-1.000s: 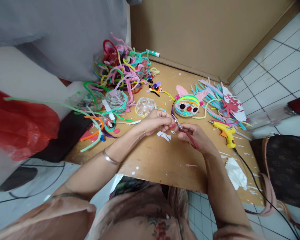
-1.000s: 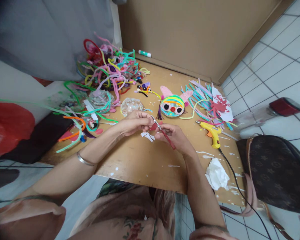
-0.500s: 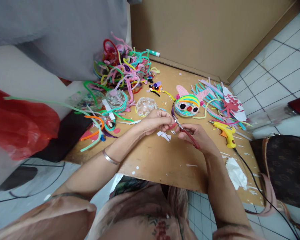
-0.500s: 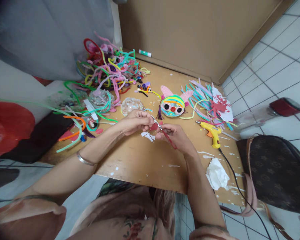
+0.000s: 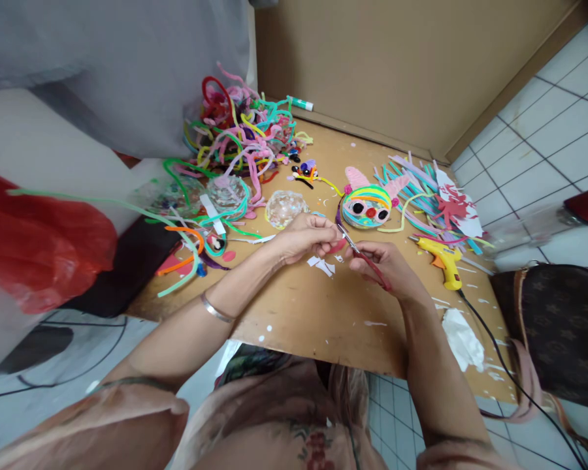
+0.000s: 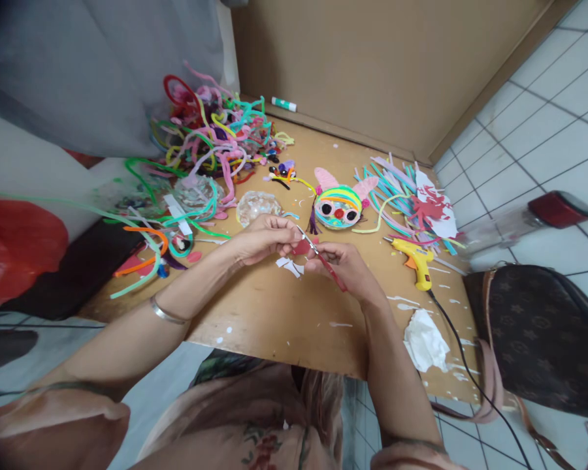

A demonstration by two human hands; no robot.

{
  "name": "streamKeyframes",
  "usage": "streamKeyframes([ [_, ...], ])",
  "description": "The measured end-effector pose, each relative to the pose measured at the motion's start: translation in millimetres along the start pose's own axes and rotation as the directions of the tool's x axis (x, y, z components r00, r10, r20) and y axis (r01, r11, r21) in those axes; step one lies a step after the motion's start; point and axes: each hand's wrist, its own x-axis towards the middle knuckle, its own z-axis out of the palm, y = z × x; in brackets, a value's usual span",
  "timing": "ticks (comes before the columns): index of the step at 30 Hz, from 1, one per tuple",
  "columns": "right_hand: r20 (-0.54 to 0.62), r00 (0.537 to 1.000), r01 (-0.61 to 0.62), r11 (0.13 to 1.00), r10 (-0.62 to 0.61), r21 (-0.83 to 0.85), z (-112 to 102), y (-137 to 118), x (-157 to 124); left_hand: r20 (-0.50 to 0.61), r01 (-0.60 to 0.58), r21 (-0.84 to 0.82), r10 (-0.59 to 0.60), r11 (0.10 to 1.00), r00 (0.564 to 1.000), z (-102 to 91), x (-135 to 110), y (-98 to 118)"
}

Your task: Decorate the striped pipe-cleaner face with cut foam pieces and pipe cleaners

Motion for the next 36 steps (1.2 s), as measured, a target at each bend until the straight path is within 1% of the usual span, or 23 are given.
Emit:
streamKeyframes([
  [5, -0.019, 1.000, 0.023, 1.000, -0.023, 0.017, -0.4, 2.9, 1.2, -0.049, 0.005, -0.079, -0.009, 0.997, 0.999, 0.7, -0.2, 1.4],
  [9, -0.030, 0.999, 0.046, 0.998, -0.045, 0.032, -0.5, 4.4, 2.4, -0.049, 0.019, -0.127, -0.026, 0.992, 0.998, 1.1, -0.6, 2.8],
  [16, -0.024, 0.998, 0.055, 0.998, -0.055, 0.012, 0.0, 6.6, 3.4, -0.005, -0.008, -0.101, 0.008, 0.995, 1.000, 2.9, -0.9, -2.5],
  [22, -0.017, 0.999, 0.038, 0.999, -0.038, -0.005, 0.0, 6.4, 2.6, -0.031, -0.036, -0.113, 0.033, 0.993, 0.999, 5.6, -0.6, -4.8],
  [27, 0.010, 1.000, 0.026, 1.000, -0.026, -0.005, 1.1, 3.8, 0.4, -0.025, -0.057, -0.134, 0.054, 0.989, 0.998, 6.2, 0.0, -6.0],
  [36, 0.009, 0.996, 0.088, 0.996, -0.088, -0.002, 7.6, 4.0, 2.9, -0.040, -0.087, -0.176, 0.081, 0.981, 0.996, 8.4, 1.1, -11.3],
])
